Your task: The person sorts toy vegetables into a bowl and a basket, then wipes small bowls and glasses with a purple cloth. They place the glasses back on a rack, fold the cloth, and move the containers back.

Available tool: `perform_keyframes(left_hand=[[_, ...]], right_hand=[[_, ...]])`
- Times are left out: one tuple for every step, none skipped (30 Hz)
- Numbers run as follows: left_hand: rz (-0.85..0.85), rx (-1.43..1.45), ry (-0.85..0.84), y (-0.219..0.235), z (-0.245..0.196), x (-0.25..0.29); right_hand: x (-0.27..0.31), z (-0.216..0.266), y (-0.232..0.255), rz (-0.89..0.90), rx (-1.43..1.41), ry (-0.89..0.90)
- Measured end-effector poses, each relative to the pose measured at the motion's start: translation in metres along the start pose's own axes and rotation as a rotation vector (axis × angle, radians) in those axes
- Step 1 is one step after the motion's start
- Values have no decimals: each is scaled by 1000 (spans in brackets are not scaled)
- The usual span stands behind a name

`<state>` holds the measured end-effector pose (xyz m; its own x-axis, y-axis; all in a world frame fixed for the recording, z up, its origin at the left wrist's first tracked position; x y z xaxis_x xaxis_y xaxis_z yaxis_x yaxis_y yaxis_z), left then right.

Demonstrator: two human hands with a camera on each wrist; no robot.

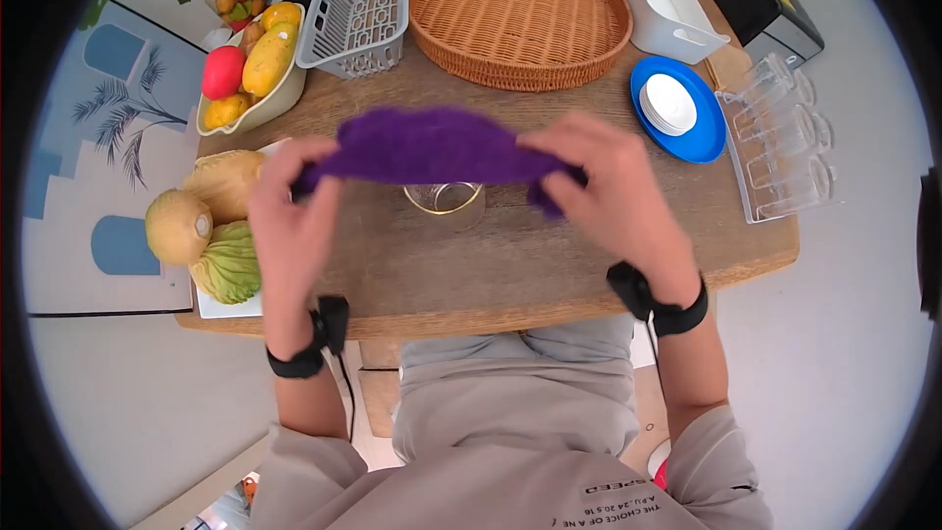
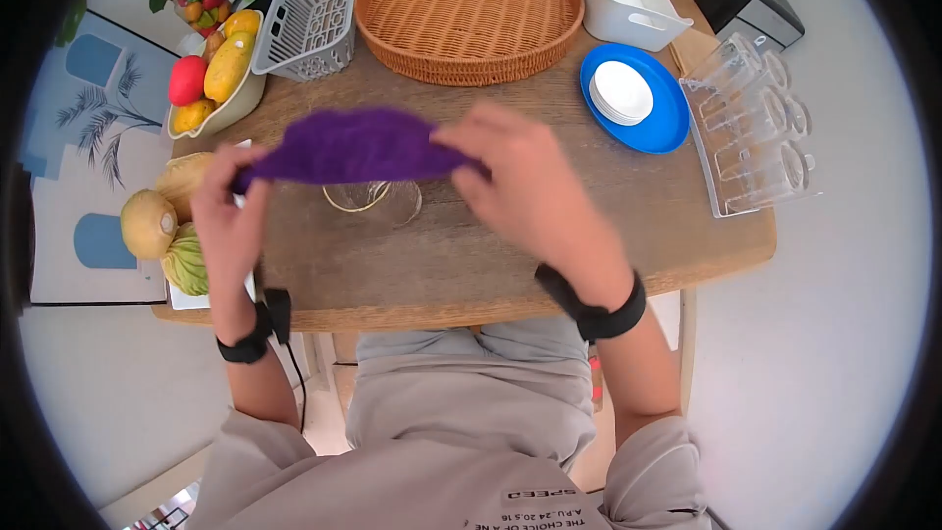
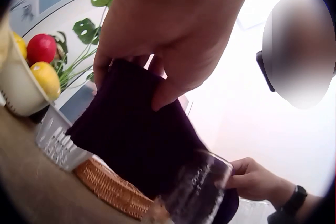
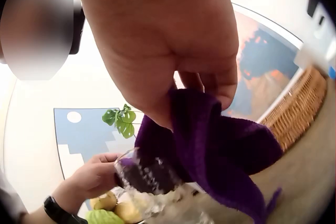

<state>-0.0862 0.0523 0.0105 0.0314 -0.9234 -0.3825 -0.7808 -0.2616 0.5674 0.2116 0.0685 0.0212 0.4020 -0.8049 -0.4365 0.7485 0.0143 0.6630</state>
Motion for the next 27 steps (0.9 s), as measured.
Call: perform_keyframes(left_hand=[[60,82,83,-8,5,12],[90,197,217,-16,5,24],[118,312,357,-25,3,35],[179,410,399,-31,2,43],[236,512,423,-38,-2,48],[259,536,314,-45,-7,51],[280,557,201,-49,-10,53],[293,635,182,-50,-9,54],[304,713,162,-49,-9,54],[316,792,142,-50,-8,54],[282,900,211,-50,-3,55],[245,1006,281,-52,2,56],[209,1110,352,-54,7,58],[110,1079,386,-60,10,57],[91,943,360,-66,6,53],[71,808,333,-71,0,50],[49,673,305,-73,-2,47],[86,606,222,-74,-2,46],[123,538,140,-73,-2,45],[160,471,59,-74,-1,44],[187,478,64,-74,-1,43],[214,485,68,-74,-2,40],[242,491,72,-73,-3,38],[251,570,88,-74,-6,36],[260,649,104,-76,-10,35],[269,729,122,-80,-14,34],[231,759,129,-84,-20,32]], right_hand=[[8,-1,-6,79,-200,-208],[17,0,-15,162,-402,-419],[26,2,-25,249,-604,-634],[31,7,-36,163,-708,-606],[35,9,-52,75,-809,-575],[38,8,-62,-15,-909,-542],[40,6,-67,-25,-994,-544],[41,5,-70,-38,-1077,-542],[41,4,-72,-51,-1160,-539],[38,1,-70,-83,-1499,-637],[37,-4,-72,-78,-1440,-665],[39,-11,-76,-73,-1382,-691],[40,-16,-79,-69,-1323,-718],[41,-16,-83,-68,-1218,-708],[40,-14,-88,-66,-1112,-696],[40,-12,-91,-61,-1006,-683],[39,-11,-90,-57,-896,-640],[38,-8,-88,-50,-786,-595],[37,-6,-87,-44,-677,-551],[35,-5,-85,-76,-623,-470],[33,-5,-85,-106,-569,-390],[32,-4,-84,-136,-517,-310],[29,-5,-85,-129,-533,-269],[26,-7,-85,-123,-549,-229],[25,-6,-86,-117,-565,-190],[26,-5,-88,-120,-653,-229],[26,-3,-92,-123,-740,-270]])
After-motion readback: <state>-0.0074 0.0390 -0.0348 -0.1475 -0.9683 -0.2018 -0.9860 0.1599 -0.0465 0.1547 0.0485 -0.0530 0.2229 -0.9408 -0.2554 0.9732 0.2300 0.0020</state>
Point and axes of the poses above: each hand's wrist, its own x-axis away from the middle knuckle, its own y-axis out of the back of the hand, z = x × y, the point moved 3 cm from there along -x, towards the middle knuckle
